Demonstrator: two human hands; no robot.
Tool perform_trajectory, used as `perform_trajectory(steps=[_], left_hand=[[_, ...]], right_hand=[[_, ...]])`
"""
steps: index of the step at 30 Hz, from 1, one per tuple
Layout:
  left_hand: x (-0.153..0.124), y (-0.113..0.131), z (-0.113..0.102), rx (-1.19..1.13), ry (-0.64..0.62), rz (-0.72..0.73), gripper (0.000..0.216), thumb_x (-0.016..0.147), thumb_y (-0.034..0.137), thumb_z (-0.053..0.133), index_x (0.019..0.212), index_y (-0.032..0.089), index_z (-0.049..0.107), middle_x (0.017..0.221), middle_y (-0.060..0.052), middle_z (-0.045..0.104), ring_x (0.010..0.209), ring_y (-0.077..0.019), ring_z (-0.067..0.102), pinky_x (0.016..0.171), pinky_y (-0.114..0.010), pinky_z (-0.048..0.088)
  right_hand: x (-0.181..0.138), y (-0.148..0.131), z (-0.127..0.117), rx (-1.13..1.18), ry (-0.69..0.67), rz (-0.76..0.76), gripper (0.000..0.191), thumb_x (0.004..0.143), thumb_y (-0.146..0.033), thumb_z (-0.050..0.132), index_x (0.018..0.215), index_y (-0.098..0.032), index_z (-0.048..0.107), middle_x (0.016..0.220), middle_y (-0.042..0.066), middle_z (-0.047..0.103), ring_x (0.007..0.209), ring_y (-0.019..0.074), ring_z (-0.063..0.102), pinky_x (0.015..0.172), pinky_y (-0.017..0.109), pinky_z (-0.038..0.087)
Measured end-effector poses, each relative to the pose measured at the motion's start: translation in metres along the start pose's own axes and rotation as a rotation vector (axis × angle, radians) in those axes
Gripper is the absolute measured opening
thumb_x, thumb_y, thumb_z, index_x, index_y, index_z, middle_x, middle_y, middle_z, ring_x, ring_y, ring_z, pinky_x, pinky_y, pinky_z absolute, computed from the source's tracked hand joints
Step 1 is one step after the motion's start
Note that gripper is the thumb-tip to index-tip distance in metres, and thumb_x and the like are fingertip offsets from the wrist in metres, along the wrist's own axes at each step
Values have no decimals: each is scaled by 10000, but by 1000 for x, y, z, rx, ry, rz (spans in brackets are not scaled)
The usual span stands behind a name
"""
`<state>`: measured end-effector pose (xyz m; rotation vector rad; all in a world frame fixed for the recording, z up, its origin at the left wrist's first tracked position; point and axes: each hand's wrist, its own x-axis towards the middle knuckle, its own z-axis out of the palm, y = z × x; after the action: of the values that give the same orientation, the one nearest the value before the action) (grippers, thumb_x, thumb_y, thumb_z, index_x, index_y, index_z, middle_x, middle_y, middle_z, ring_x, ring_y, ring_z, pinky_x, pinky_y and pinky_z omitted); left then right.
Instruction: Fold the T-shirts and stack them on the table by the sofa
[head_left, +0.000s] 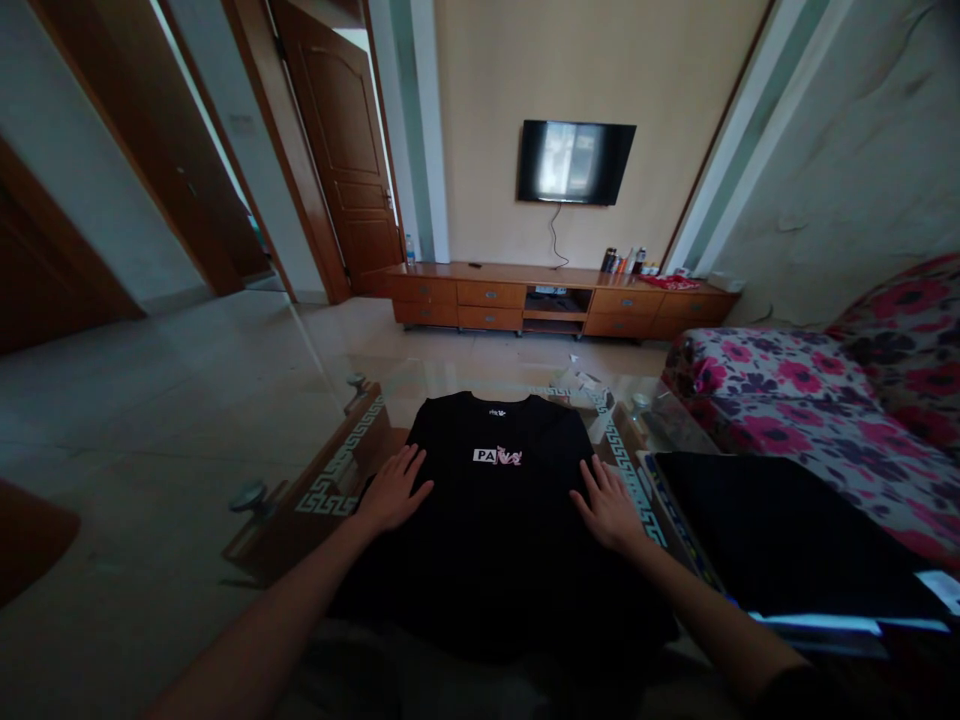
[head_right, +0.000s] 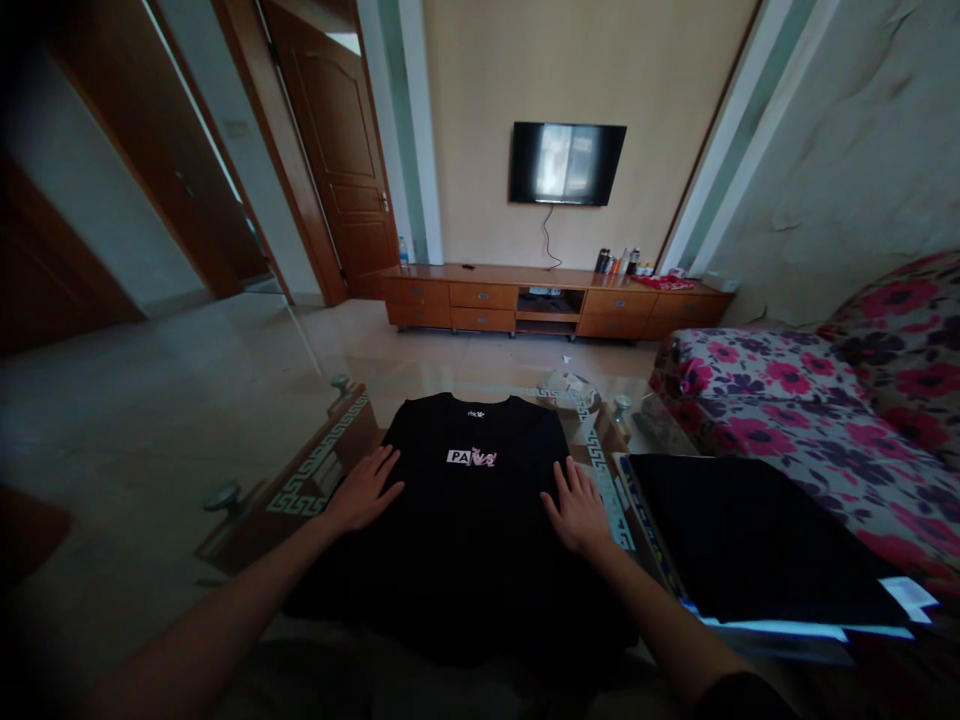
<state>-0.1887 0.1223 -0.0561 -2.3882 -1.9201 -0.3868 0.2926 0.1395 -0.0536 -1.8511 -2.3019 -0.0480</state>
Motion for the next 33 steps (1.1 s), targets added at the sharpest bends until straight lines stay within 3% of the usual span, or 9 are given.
perform_trajectory(steps=[9, 17, 19, 22, 25, 28, 31, 33], left_hand=[[84, -11, 26, -62, 54, 14, 746, 948, 630, 400, 1521, 153, 415, 1622, -151, 327, 1522, -313, 237, 1232, -485, 176], [100, -17, 25, -296, 133, 11, 612, 905, 526, 528, 1413, 184, 522, 1564, -135, 429, 1492, -297, 313, 1214, -488, 254], [97, -17, 17, -406, 245, -47, 515, 922, 454, 510, 1365, 195, 547, 1505, -123, 497, 1456, -275, 380, 1193, -471, 307], [86, -22, 0, -500, 496, -258, 403, 941, 378, 450, 1280, 198, 572, 1359, -125, 597, 1343, -274, 506, 1140, -461, 382], [67, -33, -22, -504, 649, -450, 353, 951, 339, 389, 1227, 211, 569, 1269, -114, 630, 1236, -270, 573, 1094, -456, 424], [36, -46, -43, -471, 598, -429, 324, 911, 317, 442, 1188, 211, 572, 1217, -105, 641, 1186, -270, 594, 1074, -446, 443], [-2, -46, -62, -414, 425, -268, 300, 884, 287, 463, 1140, 209, 597, 1172, -89, 646, 1147, -250, 608, 1070, -420, 448], [-27, -32, -76, -392, 283, -126, 290, 897, 274, 439, 1122, 214, 611, 1157, -77, 641, 1126, -231, 608, 1056, -402, 456]], right_hand=[[71, 24, 9, 5, -51, 83, 757, 989, -635, 265, 1616, -211, 243, 1694, 74, 63, 1551, 293, 70, 1238, 482, 137], [89, 29, 18, 69, -3, 80, 784, 974, -654, 306, 1590, -170, 302, 1684, 131, 103, 1550, 308, 64, 1234, 517, 155], [84, 25, 11, 128, 88, 68, 756, 977, -633, 321, 1569, -164, 334, 1681, 137, 119, 1547, 311, 90, 1228, 527, 189], [65, 17, -6, 217, 310, 29, 611, 1007, -504, 313, 1510, -167, 393, 1663, 138, 170, 1532, 295, 162, 1211, 519, 256], [37, 13, -26, 239, 403, -51, 485, 997, -414, 357, 1405, -180, 473, 1568, 159, 327, 1436, 305, 347, 1153, 517, 345], [7, 14, -47, 213, 307, -142, 417, 958, -380, 425, 1325, -200, 511, 1398, 153, 484, 1273, 308, 488, 1064, 499, 423], [-23, 10, -69, 263, 195, -172, 389, 933, -335, 445, 1294, -209, 512, 1284, 134, 542, 1195, 286, 526, 1040, 456, 444], [-46, 2, -82, 316, 112, -183, 353, 921, -316, 454, 1250, -214, 532, 1231, 129, 561, 1157, 284, 543, 1035, 452, 448]])
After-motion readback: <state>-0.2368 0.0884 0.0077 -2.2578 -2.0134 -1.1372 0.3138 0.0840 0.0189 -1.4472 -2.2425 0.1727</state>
